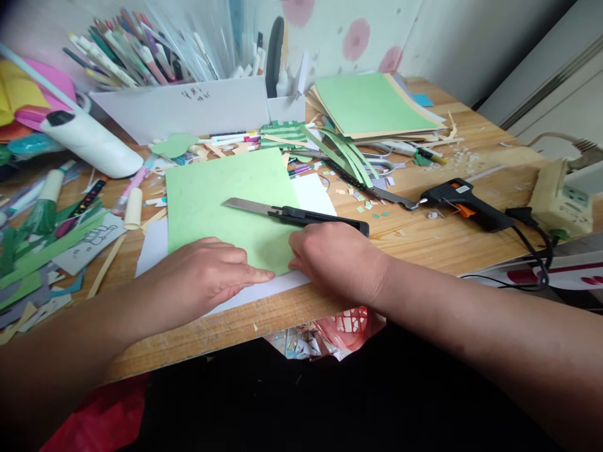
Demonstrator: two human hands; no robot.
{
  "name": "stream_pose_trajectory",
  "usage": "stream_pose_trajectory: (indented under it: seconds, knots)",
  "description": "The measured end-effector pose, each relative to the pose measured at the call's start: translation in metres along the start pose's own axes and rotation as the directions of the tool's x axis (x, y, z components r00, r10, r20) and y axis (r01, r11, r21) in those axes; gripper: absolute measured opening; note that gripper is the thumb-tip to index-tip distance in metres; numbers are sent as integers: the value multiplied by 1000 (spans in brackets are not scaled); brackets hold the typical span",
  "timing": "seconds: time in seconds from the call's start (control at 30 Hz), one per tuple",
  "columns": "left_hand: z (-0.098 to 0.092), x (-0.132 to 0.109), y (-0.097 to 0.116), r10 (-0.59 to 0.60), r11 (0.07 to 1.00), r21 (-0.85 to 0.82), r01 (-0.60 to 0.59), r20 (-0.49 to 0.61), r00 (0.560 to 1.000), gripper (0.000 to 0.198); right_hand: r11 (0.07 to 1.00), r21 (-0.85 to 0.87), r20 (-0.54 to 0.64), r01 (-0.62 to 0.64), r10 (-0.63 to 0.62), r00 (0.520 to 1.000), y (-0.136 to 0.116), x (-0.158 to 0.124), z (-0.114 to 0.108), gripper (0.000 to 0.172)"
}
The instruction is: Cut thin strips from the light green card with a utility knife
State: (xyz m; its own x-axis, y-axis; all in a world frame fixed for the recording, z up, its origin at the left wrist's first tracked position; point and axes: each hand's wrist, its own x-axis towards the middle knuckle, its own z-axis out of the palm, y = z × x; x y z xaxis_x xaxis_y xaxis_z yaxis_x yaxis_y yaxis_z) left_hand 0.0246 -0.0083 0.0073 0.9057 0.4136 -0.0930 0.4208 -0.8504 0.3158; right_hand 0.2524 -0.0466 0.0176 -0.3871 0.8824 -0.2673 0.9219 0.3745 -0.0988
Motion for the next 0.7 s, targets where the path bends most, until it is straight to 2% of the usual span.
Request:
stream_pose_trajectory:
  seconds: [0.1,0.17,0.2,0.27,0.33,0.37,0.43,0.57,0.7]
  knots:
    - [-3,1,-2,-6,1000,2,6,48,999,40,998,10,-88,63,-62,994,6,-1,8,17]
    - [-5,3,-2,-16,1000,-6,16,68,998,40,986,-5,-244,168,-164,956,10,-4,16,16]
    - [-6,3,-2,-19,1000,-9,20,75,997,40,970,-30,-339,243,-238,910,12,-6,20,17]
    - [-7,4,-2,-22,1000,-14,23,87,996,36,912,-108,-485,396,-397,780,14,-9,27,19]
    - [-7,4,-1,-22,1000,-9,23,99,995,34,847,-183,-524,499,-513,680,15,-14,30,22]
    - [-8,4,-1,-21,1000,-3,22,103,994,34,828,-206,-517,522,-545,660,15,-16,30,23]
    - [-8,4,0,-18,1000,6,17,109,994,37,815,-235,-490,530,-571,659,16,-19,29,26]
    - [-8,3,1,-9,1000,16,7,102,995,41,828,-289,-430,481,-561,708,18,-27,25,33]
    - [-7,1,0,-1,1000,15,0,96,995,44,865,-263,-451,427,-502,738,26,-33,30,34]
